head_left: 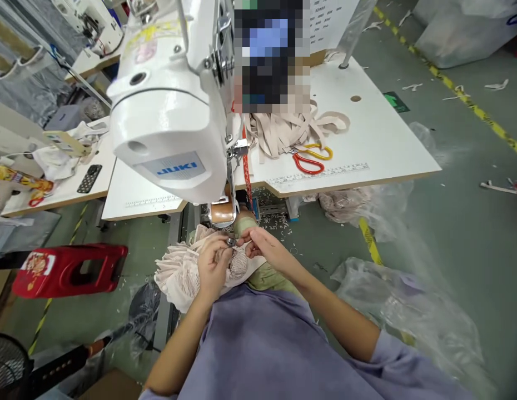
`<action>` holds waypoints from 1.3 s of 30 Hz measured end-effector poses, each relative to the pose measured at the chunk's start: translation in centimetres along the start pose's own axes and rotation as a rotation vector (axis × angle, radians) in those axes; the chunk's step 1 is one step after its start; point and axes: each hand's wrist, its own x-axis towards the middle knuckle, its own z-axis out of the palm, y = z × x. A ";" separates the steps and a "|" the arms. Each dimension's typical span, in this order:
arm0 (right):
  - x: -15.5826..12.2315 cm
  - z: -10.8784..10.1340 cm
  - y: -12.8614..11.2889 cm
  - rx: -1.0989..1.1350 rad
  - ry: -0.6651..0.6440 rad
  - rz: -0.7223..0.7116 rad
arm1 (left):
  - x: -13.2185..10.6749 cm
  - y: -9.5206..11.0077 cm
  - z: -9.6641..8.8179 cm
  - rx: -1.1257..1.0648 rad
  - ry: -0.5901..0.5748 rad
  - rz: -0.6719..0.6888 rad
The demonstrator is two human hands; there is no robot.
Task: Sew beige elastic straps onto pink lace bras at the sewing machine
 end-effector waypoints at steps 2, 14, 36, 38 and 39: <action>0.1 0.9 -1.4 -0.033 -0.071 -0.007 | -0.8 0.4 -1.0 0.026 -0.089 0.068; 0.6 2.8 1.1 0.180 0.022 0.066 | -0.3 -0.7 -0.1 0.225 -0.152 0.179; 2.8 -2.9 -17.8 -0.531 0.349 -0.627 | 19.2 21.2 -14.2 -0.271 -0.001 0.196; 4.2 -2.0 -22.6 -0.546 0.349 -0.708 | 23.5 24.5 -13.3 0.288 0.050 0.487; 4.8 -1.4 -24.6 -0.533 0.329 -0.748 | 25.4 25.7 -12.7 0.503 -0.031 0.534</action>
